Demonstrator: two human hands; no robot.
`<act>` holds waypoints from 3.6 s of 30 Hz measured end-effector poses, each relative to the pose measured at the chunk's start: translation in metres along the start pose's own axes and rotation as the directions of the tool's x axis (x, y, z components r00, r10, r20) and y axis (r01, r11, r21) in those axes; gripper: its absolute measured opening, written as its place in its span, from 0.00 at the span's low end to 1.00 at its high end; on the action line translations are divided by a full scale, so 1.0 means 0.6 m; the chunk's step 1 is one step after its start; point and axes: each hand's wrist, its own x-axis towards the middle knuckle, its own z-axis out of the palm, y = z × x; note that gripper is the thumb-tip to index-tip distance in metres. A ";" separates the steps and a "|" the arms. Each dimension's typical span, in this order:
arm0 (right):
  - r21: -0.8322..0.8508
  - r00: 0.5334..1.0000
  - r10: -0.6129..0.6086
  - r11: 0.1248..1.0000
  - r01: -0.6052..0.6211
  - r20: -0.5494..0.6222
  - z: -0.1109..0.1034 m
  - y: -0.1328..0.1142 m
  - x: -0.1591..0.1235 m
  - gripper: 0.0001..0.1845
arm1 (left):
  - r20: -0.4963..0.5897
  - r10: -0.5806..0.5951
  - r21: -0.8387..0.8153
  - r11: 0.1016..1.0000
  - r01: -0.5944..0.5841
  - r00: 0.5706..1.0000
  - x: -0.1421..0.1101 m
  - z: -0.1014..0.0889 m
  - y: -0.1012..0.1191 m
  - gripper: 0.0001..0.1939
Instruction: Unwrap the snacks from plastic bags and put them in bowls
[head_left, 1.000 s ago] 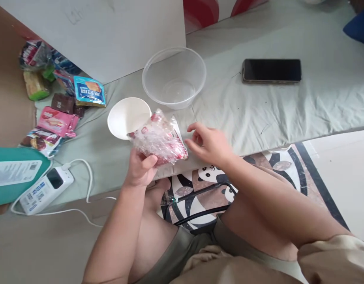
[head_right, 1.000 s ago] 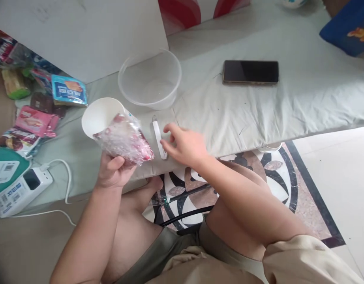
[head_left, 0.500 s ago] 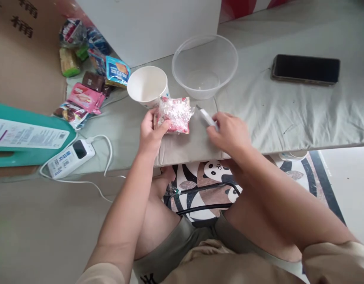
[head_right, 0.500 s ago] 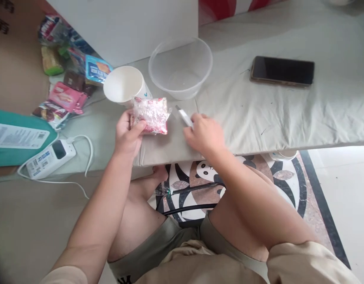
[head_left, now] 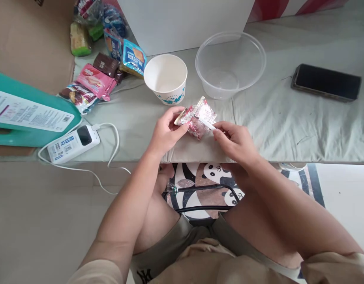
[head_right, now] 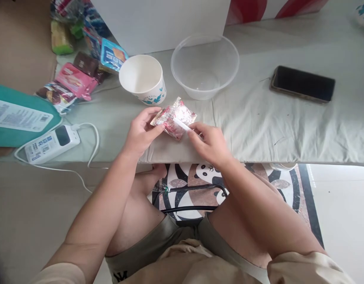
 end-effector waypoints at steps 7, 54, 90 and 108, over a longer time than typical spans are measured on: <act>-0.095 0.997 0.078 0.992 -0.079 -0.010 -0.008 0.001 -0.001 0.16 | -0.103 -0.061 -0.060 0.997 0.055 0.993 0.004 0.002 0.007 0.18; -0.277 0.982 -0.181 0.947 0.160 -0.050 0.019 0.015 -0.008 0.24 | -0.309 -0.181 -0.211 0.970 0.119 0.933 -0.012 -0.003 0.016 0.15; -0.198 0.814 -0.420 0.907 0.370 -0.401 -0.027 0.061 0.014 0.10 | -0.352 -0.293 -0.340 0.925 0.170 0.889 -0.002 -0.029 0.044 0.11; 0.065 0.919 -0.060 0.994 0.092 -0.389 -0.032 0.065 0.023 0.10 | -0.482 -0.371 -0.385 0.904 0.188 0.794 -0.003 -0.025 0.057 0.17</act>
